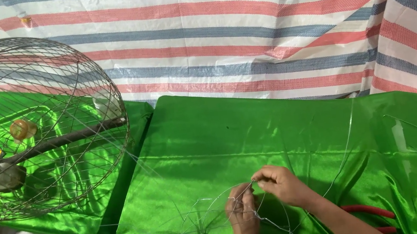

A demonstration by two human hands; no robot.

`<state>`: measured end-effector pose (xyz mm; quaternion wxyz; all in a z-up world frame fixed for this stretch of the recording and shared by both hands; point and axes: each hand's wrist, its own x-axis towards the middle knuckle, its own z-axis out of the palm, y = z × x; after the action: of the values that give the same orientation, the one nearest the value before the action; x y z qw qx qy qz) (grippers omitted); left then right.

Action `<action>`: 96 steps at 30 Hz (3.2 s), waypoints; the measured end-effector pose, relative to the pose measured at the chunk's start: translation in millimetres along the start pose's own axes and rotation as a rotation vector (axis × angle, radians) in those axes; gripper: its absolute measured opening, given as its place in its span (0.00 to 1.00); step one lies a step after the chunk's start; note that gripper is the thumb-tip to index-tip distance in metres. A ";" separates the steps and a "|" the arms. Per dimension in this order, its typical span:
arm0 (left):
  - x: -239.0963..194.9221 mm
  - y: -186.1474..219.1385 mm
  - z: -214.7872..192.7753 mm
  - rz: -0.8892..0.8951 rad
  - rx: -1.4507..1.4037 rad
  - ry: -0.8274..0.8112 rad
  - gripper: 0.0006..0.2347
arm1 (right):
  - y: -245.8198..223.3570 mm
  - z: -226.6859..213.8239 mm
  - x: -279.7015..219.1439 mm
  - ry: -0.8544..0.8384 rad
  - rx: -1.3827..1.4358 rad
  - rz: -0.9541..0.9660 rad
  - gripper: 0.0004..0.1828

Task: Assembling a wire mesh structure by manually twisting thin metal wires together and trimming them with pliers.

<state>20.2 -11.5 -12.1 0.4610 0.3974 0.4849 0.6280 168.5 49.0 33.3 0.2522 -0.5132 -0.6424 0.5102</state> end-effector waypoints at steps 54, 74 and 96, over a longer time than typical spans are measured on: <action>-14.8 29.8 -26.3 -0.275 -0.286 -0.071 0.17 | 15.6 1.9 9.3 0.037 -0.154 -0.014 0.13; -19.5 19.9 -24.7 -0.315 -0.387 0.115 0.10 | 63.4 14.0 22.8 0.439 -0.563 -0.502 0.16; -20.0 15.1 -58.0 -0.100 -0.151 0.043 0.11 | -16.9 -12.7 -23.3 0.119 -0.387 -0.021 0.19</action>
<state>-32.4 -46.4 -10.8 0.5100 0.3231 0.4653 0.6473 180.6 33.5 57.9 0.1916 -0.5743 -0.7180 0.3433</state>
